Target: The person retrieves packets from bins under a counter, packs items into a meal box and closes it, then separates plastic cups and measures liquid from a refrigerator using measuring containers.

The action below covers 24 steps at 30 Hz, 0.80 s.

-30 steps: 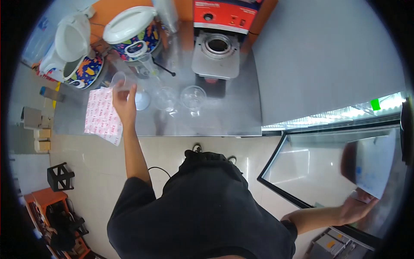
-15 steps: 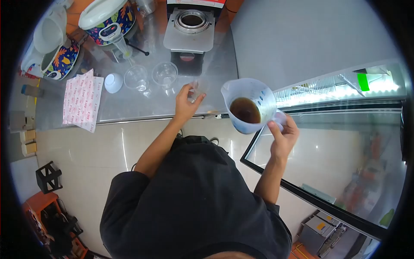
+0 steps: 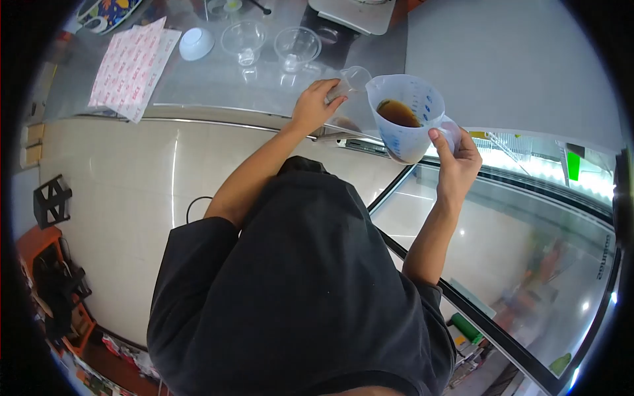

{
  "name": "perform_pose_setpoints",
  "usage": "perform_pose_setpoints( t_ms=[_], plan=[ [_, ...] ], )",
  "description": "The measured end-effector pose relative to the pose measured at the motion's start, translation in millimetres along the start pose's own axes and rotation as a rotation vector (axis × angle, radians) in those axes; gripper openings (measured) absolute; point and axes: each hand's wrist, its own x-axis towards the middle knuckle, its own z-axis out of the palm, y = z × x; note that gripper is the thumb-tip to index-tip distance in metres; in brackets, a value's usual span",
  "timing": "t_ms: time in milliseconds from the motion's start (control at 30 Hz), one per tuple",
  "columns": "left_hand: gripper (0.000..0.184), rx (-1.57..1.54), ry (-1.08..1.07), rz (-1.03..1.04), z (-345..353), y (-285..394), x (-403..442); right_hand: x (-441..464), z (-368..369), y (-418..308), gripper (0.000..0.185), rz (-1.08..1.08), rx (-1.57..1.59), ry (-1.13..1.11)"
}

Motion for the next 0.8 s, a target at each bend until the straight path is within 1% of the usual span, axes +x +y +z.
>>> perform_pose_setpoints(
  t_ms=[100,167,333,533,800],
  plan=[
    [0.045,-0.001,-0.024,0.002,-2.9,1.4,1.5,0.6,4.2,-6.8,0.04,0.013,-0.046,-0.023],
    [0.043,-0.023,-0.095,-0.057,-3.7,1.8,1.1,2.2,6.2,-9.6,0.04,0.017,-0.076,-0.034],
    [0.043,-0.047,-0.082,-0.038,-4.6,5.4,0.3,6.9,8.0,-14.5,0.043,-0.03,-0.21,-0.037],
    [0.043,-0.067,-0.085,-0.029,-2.0,4.2,0.0,9.9,10.2,-23.2,0.045,-0.038,-0.281,-0.055],
    [0.04,-0.071,-0.102,-0.044,-5.7,6.3,1.0,11.6,13.6,-27.6,0.045,-0.029,-0.284,-0.054]
  ],
)
